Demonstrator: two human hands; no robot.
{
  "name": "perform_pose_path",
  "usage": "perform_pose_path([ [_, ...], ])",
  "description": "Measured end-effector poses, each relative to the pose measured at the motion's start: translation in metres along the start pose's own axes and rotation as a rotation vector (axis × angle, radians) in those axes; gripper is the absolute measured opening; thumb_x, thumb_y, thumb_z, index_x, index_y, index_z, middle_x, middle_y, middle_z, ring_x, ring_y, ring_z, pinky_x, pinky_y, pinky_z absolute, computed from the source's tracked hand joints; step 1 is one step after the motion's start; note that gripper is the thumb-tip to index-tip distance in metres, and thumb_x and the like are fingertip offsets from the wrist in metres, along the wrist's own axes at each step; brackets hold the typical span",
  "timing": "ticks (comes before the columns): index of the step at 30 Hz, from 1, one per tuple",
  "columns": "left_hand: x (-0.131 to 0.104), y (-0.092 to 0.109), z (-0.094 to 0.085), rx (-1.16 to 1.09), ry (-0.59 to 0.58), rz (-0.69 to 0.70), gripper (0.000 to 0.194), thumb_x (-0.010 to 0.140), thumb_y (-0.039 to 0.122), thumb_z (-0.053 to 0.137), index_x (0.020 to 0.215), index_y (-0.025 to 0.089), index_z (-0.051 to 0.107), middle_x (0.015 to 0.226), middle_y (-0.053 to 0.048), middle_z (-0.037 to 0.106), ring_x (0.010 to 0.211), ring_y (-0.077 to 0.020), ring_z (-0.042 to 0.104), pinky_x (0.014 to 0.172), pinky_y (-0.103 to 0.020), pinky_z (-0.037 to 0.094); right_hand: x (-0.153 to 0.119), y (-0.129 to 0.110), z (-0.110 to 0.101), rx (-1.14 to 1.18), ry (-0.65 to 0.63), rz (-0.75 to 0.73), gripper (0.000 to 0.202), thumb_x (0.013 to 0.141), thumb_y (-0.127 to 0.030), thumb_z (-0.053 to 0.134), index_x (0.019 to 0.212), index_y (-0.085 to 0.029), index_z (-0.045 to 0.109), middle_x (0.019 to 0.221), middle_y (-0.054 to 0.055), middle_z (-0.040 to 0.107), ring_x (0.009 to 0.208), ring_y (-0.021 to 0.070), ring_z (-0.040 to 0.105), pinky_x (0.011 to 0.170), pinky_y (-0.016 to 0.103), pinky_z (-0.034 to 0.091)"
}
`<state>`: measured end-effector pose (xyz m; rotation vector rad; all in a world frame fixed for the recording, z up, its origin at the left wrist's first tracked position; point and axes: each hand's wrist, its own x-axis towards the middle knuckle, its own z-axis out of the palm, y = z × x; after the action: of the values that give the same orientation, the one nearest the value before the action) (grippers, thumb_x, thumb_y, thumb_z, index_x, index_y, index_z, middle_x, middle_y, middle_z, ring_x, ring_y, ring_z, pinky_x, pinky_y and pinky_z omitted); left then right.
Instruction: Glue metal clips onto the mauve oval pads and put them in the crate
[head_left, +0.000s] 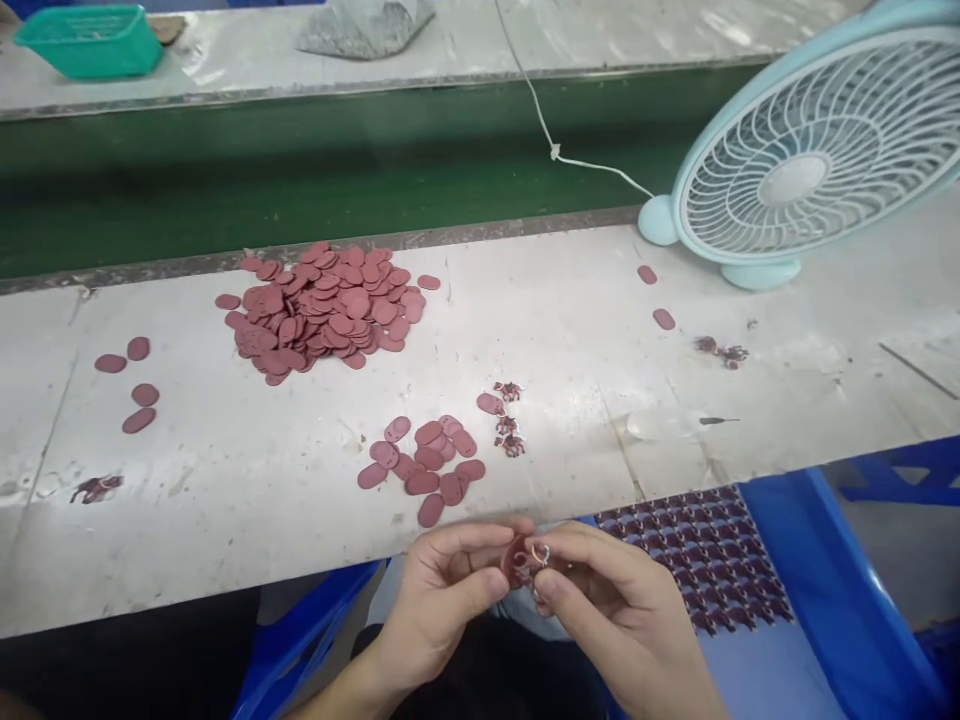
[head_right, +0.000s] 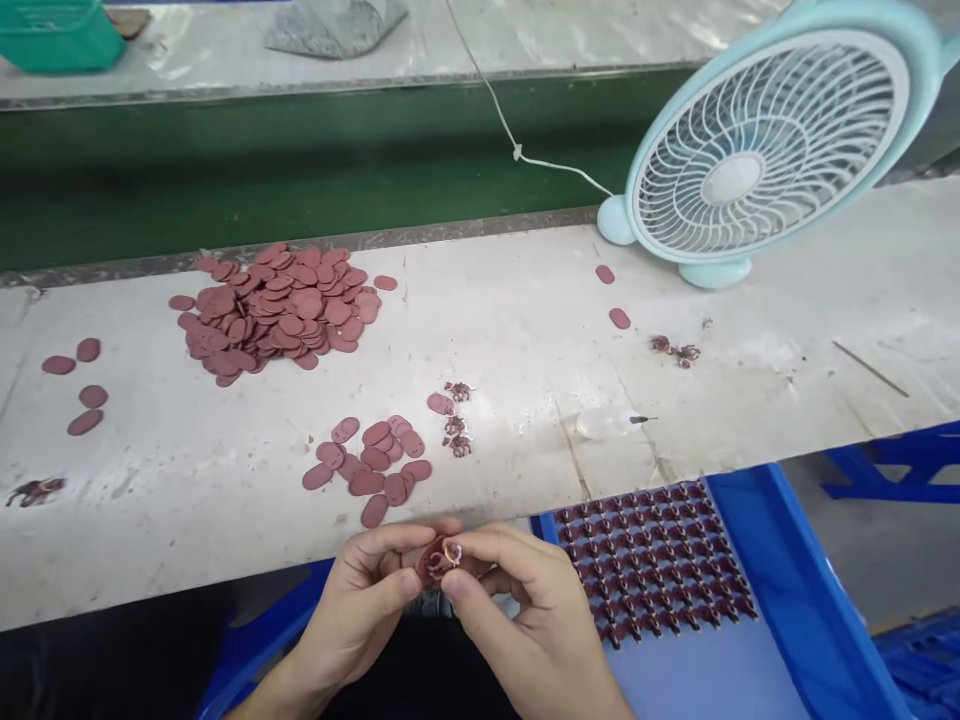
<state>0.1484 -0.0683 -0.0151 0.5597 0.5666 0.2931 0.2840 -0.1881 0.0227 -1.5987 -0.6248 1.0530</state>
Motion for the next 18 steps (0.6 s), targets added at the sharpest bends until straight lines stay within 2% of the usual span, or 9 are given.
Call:
perform_pose_path([
  [6,0.001,-0.006,0.002,0.059,-0.024,-0.019,0.024,0.082,0.012,0.079,0.101,0.025,0.078,0.119,-0.005,0.076,0.101,-0.0197,0.074,0.091,-0.030,0.058,-0.001,0.002,-0.007,0.013,0.042,-0.008,0.021,0.090,-0.030,0.070,0.108,-0.037,0.076,0.096,0.002,0.074,0.078,0.0197,0.071,0.067,0.028,0.062],
  [10,0.003,-0.009,0.004,0.104,0.018,-0.029,0.013,0.079,0.011,0.080,0.086,0.022,0.076,0.114,-0.004,0.077,0.093,-0.0177,0.074,0.085,-0.028,0.058,-0.003,0.002,-0.010,-0.024,0.055,-0.018,0.017,0.089,-0.030,0.071,0.103,-0.038,0.076,0.095,0.001,0.074,0.083,0.0199,0.072,0.069,0.027,0.062],
  [13,0.004,-0.011,0.005,0.183,0.046,0.005,0.008,0.078,0.012,0.081,0.078,0.019,0.077,0.112,-0.006,0.077,0.093,-0.0200,0.073,0.084,-0.030,0.059,-0.003,0.003,-0.011,0.005,0.041,-0.013,0.021,0.090,-0.030,0.070,0.108,-0.038,0.075,0.098,0.001,0.074,0.081,0.0186,0.071,0.068,0.027,0.061],
  [18,0.003,-0.014,0.005,0.221,0.043,0.039,0.010,0.079,0.011,0.079,0.078,0.020,0.079,0.113,-0.007,0.077,0.101,-0.0255,0.073,0.089,-0.036,0.058,-0.002,0.002,-0.013,0.067,0.015,0.012,0.020,0.092,-0.029,0.068,0.110,-0.038,0.074,0.099,0.000,0.074,0.082,0.0163,0.072,0.072,0.025,0.061],
])
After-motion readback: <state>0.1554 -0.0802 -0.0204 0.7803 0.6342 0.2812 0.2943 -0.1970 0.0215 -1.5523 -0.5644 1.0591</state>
